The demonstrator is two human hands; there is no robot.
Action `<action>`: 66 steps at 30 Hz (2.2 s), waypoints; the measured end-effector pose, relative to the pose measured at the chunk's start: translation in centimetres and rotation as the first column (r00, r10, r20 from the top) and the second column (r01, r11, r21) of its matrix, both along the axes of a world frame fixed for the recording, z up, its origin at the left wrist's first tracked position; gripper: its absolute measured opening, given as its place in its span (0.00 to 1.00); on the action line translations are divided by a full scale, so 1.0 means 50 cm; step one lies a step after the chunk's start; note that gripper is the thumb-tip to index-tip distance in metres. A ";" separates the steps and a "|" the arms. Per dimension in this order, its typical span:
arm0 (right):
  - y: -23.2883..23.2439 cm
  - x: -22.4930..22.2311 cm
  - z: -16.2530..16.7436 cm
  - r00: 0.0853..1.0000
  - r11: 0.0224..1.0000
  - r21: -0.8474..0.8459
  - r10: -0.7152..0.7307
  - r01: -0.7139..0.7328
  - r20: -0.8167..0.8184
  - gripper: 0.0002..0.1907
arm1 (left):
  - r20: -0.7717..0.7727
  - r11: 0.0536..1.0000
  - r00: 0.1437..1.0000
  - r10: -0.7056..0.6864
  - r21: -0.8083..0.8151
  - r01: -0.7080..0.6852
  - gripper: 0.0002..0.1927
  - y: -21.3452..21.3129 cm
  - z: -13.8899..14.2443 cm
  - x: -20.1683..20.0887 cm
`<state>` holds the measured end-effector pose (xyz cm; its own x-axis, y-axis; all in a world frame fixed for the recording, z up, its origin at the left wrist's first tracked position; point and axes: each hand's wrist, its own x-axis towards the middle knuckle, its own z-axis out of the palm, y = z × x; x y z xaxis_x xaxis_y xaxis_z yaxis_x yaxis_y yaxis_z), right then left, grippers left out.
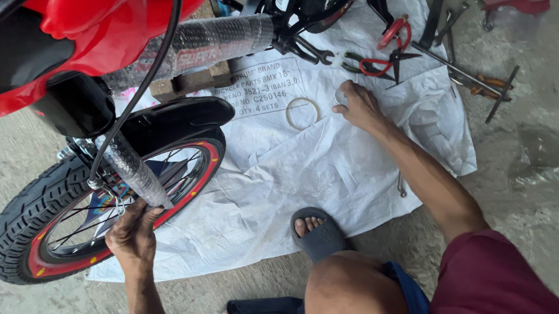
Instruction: The person assembles a red BMX bicycle by removing protective bubble wrap from the frame and handlebars, then uses a wrench to tighten bolts on the handlebar stem, front wheel axle, and rear wheel axle. The person also uses pliers to adjust the rear brake cable and secures the brake assembly.
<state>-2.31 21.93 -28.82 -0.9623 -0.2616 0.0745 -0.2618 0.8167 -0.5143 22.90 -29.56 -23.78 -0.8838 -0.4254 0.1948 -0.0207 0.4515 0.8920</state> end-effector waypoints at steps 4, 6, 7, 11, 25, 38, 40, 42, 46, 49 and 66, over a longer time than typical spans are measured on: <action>-0.024 -0.045 0.000 0.956 0.985 -0.004 -0.164 0.170 0.243 0.25 | -0.030 0.994 0.998 -0.054 0.096 0.057 0.16 -0.006 0.008 -0.004; -0.021 -0.045 0.007 0.958 0.935 -0.314 -0.076 0.166 0.277 0.26 | -0.041 0.991 0.996 -0.075 0.106 0.079 0.15 -0.009 0.005 -0.007; -0.020 -0.039 0.016 0.960 0.875 -0.457 -0.026 0.157 0.280 0.26 | -0.051 0.992 0.996 -0.079 0.098 0.084 0.14 -0.010 0.003 -0.009; -0.061 0.047 0.103 0.887 0.649 -0.755 0.289 0.096 0.361 0.25 | -0.099 0.992 0.991 -0.090 0.074 0.097 0.14 -0.013 -0.005 -0.018; -0.369 0.239 0.314 0.537 0.057 -0.976 0.828 0.212 0.165 0.17 | -0.106 0.961 0.986 -0.131 0.231 0.153 0.17 0.013 0.030 -0.048; -0.431 0.272 0.049 0.459 0.282 -0.718 0.610 0.636 0.646 0.19 | -0.173 0.915 0.978 -0.113 0.365 0.170 0.16 0.017 0.055 -0.049; -0.439 0.266 -0.020 0.394 0.435 -0.674 0.573 0.597 0.719 0.19 | -0.137 0.903 0.985 -0.106 0.402 0.153 0.17 0.016 0.060 -0.046; -0.438 0.250 -0.068 0.511 0.521 -0.742 0.539 0.422 0.669 0.19 | -0.154 0.914 0.979 -0.129 0.364 0.178 0.15 0.016 0.063 -0.044; -0.375 0.237 -0.093 0.878 0.707 -0.688 0.421 -0.160 0.228 0.15 | -0.150 0.867 0.975 -0.162 0.451 0.213 0.14 0.016 0.067 -0.044; -0.317 0.297 -0.074 0.920 0.913 -0.171 0.337 -0.371 -0.198 0.09 | -0.177 0.845 0.972 -0.153 0.487 0.222 0.14 0.018 0.066 -0.044; -0.464 0.423 -0.109 0.925 0.823 -0.498 -0.081 0.273 0.372 0.10 | -0.216 0.872 0.963 -0.159 0.428 0.240 0.16 0.018 0.054 -0.043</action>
